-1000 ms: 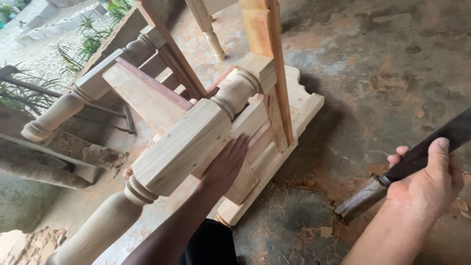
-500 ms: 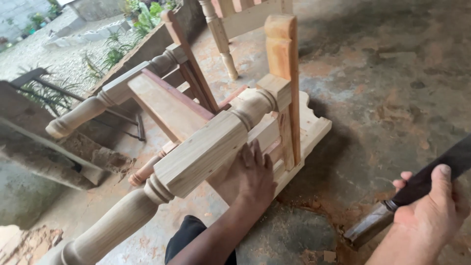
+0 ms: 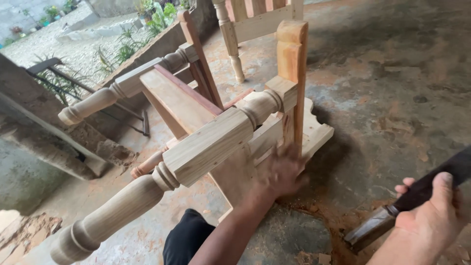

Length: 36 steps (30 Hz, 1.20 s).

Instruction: Shaping and smoothing the edges and legs of wooden furniture using a chisel.

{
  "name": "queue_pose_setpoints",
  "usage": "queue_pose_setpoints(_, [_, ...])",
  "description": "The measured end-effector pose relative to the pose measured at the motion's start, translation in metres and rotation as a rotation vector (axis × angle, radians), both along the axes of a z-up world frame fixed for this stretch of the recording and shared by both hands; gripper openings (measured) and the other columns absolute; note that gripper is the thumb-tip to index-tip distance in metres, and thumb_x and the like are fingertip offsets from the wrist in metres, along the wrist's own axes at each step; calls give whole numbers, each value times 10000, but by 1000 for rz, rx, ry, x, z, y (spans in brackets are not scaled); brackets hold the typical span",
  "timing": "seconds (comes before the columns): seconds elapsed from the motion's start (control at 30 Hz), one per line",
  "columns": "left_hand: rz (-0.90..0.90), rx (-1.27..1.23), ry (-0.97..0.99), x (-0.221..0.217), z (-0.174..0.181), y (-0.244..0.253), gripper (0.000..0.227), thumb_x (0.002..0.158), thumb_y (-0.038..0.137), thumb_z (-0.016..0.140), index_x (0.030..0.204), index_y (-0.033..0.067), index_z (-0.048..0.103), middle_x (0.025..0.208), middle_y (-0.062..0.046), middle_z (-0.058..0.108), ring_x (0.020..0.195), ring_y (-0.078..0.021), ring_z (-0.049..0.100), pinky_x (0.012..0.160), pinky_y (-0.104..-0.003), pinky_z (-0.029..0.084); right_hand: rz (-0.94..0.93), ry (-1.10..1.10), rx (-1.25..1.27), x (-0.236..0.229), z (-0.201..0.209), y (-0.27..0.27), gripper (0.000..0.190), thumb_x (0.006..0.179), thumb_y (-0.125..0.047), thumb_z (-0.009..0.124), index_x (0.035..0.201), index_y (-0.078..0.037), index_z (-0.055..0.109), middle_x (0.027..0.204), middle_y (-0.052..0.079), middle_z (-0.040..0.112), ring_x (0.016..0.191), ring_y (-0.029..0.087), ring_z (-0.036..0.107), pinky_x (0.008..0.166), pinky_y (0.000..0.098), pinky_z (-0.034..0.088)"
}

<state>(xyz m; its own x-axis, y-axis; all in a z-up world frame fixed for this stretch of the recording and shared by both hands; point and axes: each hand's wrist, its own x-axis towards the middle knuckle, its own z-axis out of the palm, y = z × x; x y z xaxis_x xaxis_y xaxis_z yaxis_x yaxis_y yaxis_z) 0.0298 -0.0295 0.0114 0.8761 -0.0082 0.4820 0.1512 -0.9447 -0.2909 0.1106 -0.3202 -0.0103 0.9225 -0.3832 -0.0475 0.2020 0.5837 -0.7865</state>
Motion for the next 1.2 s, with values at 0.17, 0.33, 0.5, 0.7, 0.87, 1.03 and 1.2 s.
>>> queue_pose_setpoints(0.17, [-182,-51,686,-64,80,-7,603,1018,518,406,1530,202,378,1672,-162,191,1584,-336,83,1257,-607,-28,155,-14,65,-26,39,12,263,1157,-216,679,1340,-72,556,981,114,689,836,286,715,706,406,600])
queue_pose_setpoints(0.33, [-68,1102,596,-111,150,77,780,962,394,440,1601,-16,261,1683,-152,190,1537,-310,174,1209,-490,90,282,-144,-146,-46,64,23,145,1182,-151,595,1233,-15,587,998,156,655,848,281,695,682,432,589])
queue_pose_setpoints(0.5, [-153,815,746,-175,167,103,793,925,350,460,1588,-26,246,1693,-155,190,1555,-284,155,1216,-473,69,339,-81,-315,-42,54,28,175,1185,-146,604,1111,13,612,914,169,687,720,243,653,611,367,540])
queue_pose_setpoints(0.7, [-128,848,596,-162,174,99,784,914,339,519,1572,-30,304,1668,-148,252,1534,-250,190,1230,-456,120,281,-25,-312,-41,66,45,171,1141,-171,643,1091,-8,631,878,140,699,659,199,663,525,330,525])
queue_pose_setpoints(0.87, [-217,684,434,-67,162,98,846,874,548,608,1512,34,394,1617,-133,325,1516,-268,284,1226,-513,227,367,5,-281,-43,66,54,144,1092,-163,653,1076,-20,646,852,125,703,612,175,644,486,316,501])
queue_pose_setpoints(1.03, [306,-450,493,-2,183,86,990,882,514,669,1684,85,280,1319,-275,647,1270,-399,605,1111,-515,453,363,-11,-283,-38,63,54,146,1071,-169,654,1076,-23,662,829,111,704,594,153,633,482,295,498])
queue_pose_setpoints(1.2, [-36,-471,332,-35,173,116,951,731,339,779,1538,30,382,1430,-259,511,1360,-424,462,1147,-494,373,327,42,-282,-30,53,53,158,1058,-183,659,1018,-30,652,792,106,698,565,152,625,454,293,486])
